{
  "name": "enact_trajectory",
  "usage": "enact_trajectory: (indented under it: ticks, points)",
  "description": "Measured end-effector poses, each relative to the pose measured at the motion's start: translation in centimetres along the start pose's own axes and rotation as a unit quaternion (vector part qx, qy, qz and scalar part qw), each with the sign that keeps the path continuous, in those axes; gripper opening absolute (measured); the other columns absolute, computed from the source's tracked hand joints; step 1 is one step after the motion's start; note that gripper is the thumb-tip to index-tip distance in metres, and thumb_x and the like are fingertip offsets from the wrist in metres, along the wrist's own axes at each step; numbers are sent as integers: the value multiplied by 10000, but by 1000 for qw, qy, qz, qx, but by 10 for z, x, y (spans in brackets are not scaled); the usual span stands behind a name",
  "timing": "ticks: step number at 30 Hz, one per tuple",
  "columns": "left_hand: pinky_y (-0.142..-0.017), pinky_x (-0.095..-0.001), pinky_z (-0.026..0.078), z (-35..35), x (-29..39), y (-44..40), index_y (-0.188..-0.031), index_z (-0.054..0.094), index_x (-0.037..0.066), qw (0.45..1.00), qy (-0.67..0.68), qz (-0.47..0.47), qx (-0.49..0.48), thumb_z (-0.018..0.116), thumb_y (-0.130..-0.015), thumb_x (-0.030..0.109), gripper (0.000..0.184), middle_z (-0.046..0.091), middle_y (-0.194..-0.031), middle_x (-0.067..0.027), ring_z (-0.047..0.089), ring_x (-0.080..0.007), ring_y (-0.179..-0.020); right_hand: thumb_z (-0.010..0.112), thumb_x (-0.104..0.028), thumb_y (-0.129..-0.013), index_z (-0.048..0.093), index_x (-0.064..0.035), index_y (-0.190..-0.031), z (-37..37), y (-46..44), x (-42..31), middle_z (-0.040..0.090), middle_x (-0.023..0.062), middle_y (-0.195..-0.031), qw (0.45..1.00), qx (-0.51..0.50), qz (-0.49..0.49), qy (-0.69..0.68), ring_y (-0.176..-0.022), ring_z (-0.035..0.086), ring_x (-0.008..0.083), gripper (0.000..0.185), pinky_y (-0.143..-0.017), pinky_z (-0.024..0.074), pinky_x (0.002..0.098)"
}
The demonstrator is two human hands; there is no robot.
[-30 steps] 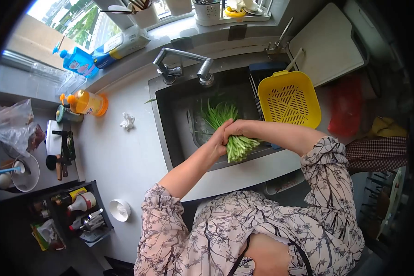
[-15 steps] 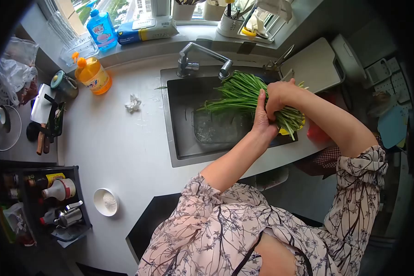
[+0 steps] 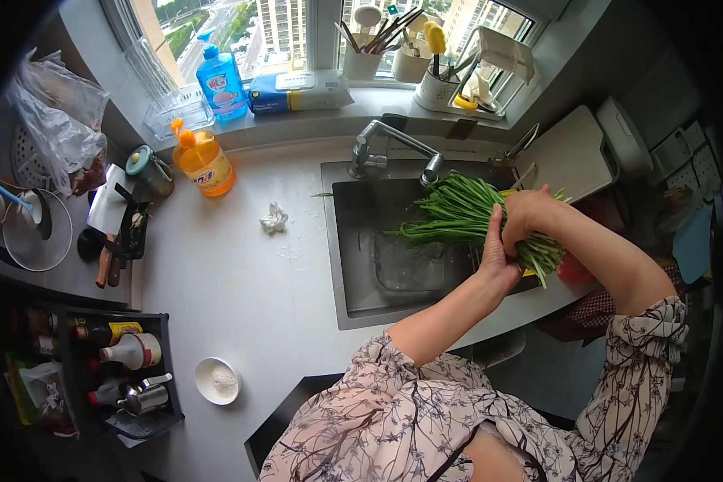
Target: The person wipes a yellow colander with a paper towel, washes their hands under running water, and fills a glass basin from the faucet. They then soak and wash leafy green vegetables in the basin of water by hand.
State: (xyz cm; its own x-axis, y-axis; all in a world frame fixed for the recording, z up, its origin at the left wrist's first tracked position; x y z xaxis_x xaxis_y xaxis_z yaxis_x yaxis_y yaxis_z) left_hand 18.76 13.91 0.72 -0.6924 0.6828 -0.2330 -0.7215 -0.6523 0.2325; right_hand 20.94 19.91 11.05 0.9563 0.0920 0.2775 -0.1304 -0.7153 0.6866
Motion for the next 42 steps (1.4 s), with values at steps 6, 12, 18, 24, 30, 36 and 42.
enact_trajectory:
  ticks: [6,12,18,24,30,36,42]
  points:
    - [-1089,-522,319,11,-6,16,-1353,411,52,998,18,-22,63,667,-725,666,915,461,-1380,-153,449,-329,-1263,760,-353,-472,709,-20,-1012,3,1,-1,655,180,-1120,998,-59,9,35,-1105,597,341,636,-1123,143,588]
    - [-1091,-536,307,12,-10,18,-1362,400,67,997,23,-34,60,665,-717,676,925,457,-1378,-151,447,-334,-1258,758,-355,-475,706,-16,-1017,2,7,1,653,181,-1122,998,-59,10,29,-1114,592,341,642,-1124,141,588]
    - [-1099,-551,287,12,-12,15,-1380,375,67,997,26,-52,58,642,-723,693,946,432,-1397,-154,424,-343,-1276,756,-358,-478,703,-11,-1022,1,11,3,652,183,-1124,998,-57,13,23,-1123,587,340,647,-1125,138,587]
    - [-1102,-557,278,16,-13,18,-1387,364,68,997,19,-45,62,632,-736,689,939,418,-1406,-158,407,-346,-1289,754,-360,-481,700,-6,-1027,1,12,5,651,185,-1127,998,-52,16,18,-1132,582,339,653,-1126,136,587]
    - [-1099,-554,286,23,-14,23,-1388,365,71,997,10,-47,54,627,-742,687,931,420,-1407,-151,413,-339,-1286,786,-359,-467,701,25,-972,-7,20,6,676,187,-1055,999,-47,16,1,-1013,644,297,640,-1006,427,376]
    - [-1094,-523,316,31,-20,24,-1389,363,73,999,-13,-30,16,612,-779,660,882,438,-1392,-138,435,-322,-1272,794,-362,-462,679,56,-996,-16,38,11,675,192,-1051,999,-37,15,0,-997,649,300,688,-975,453,356]
    - [-1090,-497,342,57,-35,22,-1400,332,62,999,-21,-35,-24,613,-788,651,895,436,-1384,-157,438,-311,-1270,758,-339,-496,712,21,-949,-33,70,29,680,179,-1034,998,-30,41,-28,-1028,630,322,581,-1103,262,507]
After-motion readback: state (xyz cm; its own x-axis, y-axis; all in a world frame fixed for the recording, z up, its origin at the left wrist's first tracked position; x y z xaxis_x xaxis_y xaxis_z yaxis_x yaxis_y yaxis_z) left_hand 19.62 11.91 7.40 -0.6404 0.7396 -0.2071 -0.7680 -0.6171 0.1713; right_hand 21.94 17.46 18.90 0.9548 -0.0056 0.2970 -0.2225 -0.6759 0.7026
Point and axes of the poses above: each hand's wrist, its own y-axis away from the middle knuckle, its own z-axis out of the palm, x = y × z, the point moved 3 cm from there along -y, towards the middle knuckle
